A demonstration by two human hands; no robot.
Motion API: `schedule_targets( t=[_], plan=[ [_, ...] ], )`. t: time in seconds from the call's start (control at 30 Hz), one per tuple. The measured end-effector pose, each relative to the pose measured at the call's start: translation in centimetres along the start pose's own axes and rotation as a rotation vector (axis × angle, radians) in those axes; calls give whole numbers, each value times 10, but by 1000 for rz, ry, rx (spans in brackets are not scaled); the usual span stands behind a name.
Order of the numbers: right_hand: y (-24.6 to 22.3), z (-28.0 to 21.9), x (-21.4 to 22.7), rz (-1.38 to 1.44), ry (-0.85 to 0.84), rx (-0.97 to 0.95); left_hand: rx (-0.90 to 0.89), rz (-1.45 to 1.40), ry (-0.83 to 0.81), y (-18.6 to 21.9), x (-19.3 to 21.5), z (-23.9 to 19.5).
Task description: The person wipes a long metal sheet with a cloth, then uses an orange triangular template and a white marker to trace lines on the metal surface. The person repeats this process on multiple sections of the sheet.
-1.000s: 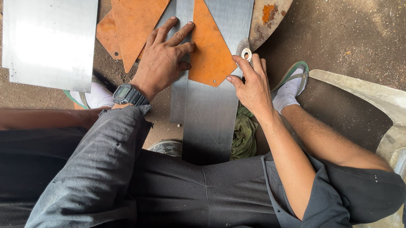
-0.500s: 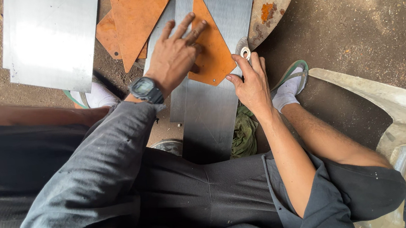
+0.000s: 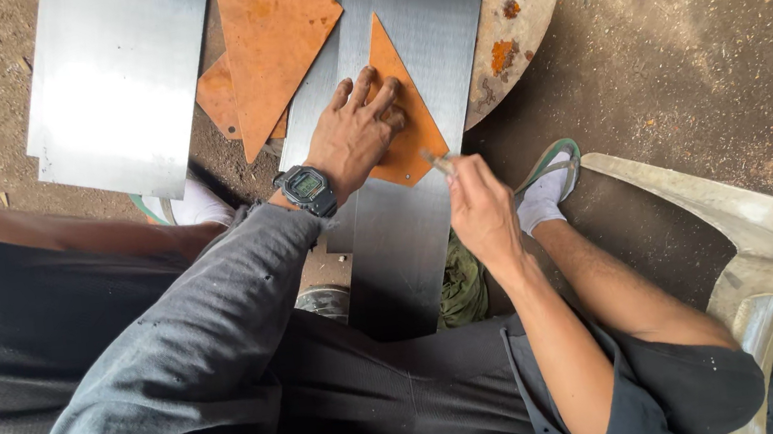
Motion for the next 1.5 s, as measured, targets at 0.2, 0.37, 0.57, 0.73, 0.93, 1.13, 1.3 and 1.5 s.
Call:
schedule_targets(
  t=[0.2, 0.37, 0.57, 0.73, 0.93, 1.13, 1.3, 1.5],
  plan=[
    [6, -21, -23, -24, -182, 77, -6, -41, -32, -5, -4, 4],
    [11, -25, -34, -301, -206, 179, -4, -10, -15, -3, -13, 4],
    [14, -19, -36, -342, -277, 208, 5, -59, -23, -3, -18, 5],
    [17, -17, -35, -354, -297, 248, 15, -76, 22, -2, -17, 7],
    [19, -5, -43, -307, -306, 362, 8, -60, -42, -2, -20, 7],
    [18, 0, -54, -300, -318, 412, 21, -63, 38, 0, -25, 7],
    [22, 0, -56, -289, -316, 415, 7, -40, 2, -1, -26, 10],
    [13, 11, -72, -269, -277, 437, 8, -61, -102, -2, -22, 10]
  ],
)
Point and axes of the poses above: each hand's wrist, its own z-axis towards the middle knuckle, its own x-axis out of the back of the hand, y = z × x, the point moved 2 cm from there along z, towards the middle knuckle, and after that the axes turned 8 degrees about z, right-handed, at the moved point
